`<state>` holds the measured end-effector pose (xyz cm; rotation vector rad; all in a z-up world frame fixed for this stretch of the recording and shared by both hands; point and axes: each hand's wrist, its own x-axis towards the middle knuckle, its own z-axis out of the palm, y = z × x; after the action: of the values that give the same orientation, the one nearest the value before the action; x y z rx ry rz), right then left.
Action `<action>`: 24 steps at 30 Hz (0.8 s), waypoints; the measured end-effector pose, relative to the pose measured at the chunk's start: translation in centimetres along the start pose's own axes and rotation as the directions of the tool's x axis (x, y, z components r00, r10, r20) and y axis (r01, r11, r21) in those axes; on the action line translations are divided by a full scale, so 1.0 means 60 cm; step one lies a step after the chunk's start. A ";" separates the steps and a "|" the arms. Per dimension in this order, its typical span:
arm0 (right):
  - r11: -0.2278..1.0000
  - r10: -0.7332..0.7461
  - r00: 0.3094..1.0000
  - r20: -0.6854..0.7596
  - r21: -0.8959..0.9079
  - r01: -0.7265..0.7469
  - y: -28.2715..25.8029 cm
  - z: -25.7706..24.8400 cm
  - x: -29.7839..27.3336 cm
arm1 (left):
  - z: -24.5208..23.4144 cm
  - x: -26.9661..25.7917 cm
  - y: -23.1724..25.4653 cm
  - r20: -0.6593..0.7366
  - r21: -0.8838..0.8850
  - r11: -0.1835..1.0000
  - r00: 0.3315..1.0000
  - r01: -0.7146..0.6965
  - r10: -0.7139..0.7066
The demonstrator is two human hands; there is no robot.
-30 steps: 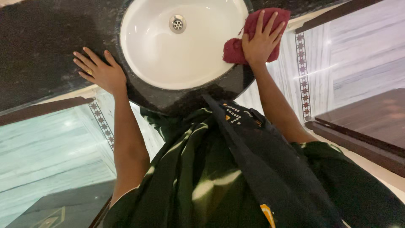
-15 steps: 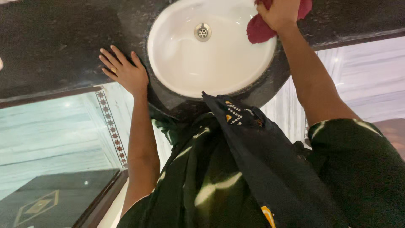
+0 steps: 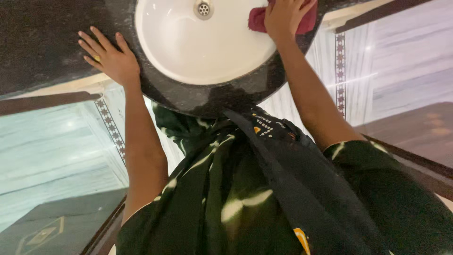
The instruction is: The person wipes the interior of a white bathroom sink and the surrounding dark countertop using a red cloth. They repeatedly rub the cloth over the sink basin and the countertop edges, occasionally adjusting their grip and position.
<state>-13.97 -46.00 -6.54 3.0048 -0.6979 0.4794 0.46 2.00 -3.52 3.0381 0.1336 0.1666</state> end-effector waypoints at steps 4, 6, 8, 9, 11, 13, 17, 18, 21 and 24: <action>0.993 0.115 0.988 0.107 0.004 -0.116 -0.045 -0.067 -0.129 | 0.000 0.002 -0.005 0.023 0.017 1.000 1.000 0.013 -0.013; 0.990 0.113 0.974 0.195 0.064 -0.128 -0.053 -0.096 -0.184 | -0.001 0.000 -0.003 0.034 0.014 1.000 0.999 0.022 -0.022; 0.987 0.120 0.956 0.269 0.068 -0.144 -0.054 -0.116 -0.218 | -0.006 0.000 0.000 0.056 0.001 1.000 0.998 0.031 -0.031; 0.986 0.123 0.944 0.306 0.071 -0.152 -0.054 -0.120 -0.224 | -0.009 0.001 0.001 0.047 0.003 0.999 0.998 0.032 -0.032; 0.975 0.168 0.929 0.331 0.085 -0.207 -0.048 -0.120 -0.225 | -0.011 -0.001 0.005 0.034 0.007 0.999 0.999 0.032 -0.033; 0.966 0.202 0.931 0.304 0.096 -0.241 -0.041 -0.112 -0.209 | -0.017 -0.002 0.010 0.037 -0.013 0.999 0.999 0.035 -0.035; 0.954 0.263 0.943 0.206 0.090 -0.286 -0.016 -0.089 -0.150 | -0.029 -0.005 0.014 0.035 -0.028 0.999 0.999 0.038 -0.037; 0.950 0.281 0.939 0.196 0.079 -0.301 -0.006 -0.084 -0.132 | -0.031 -0.005 0.017 0.031 -0.028 0.999 0.999 0.038 -0.037; 0.967 0.240 0.962 0.129 0.058 -0.249 0.028 -0.073 -0.075 | -0.034 -0.005 0.022 0.027 -0.028 0.999 0.999 0.043 -0.042; 0.979 0.184 0.976 0.116 0.063 -0.192 0.054 -0.061 -0.003 | -0.034 -0.005 0.022 0.030 -0.021 0.999 0.999 0.041 -0.040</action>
<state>-16.57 -48.50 -3.24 3.0684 -1.0012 0.3540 0.02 0.84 -1.38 3.0125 0.1896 0.1189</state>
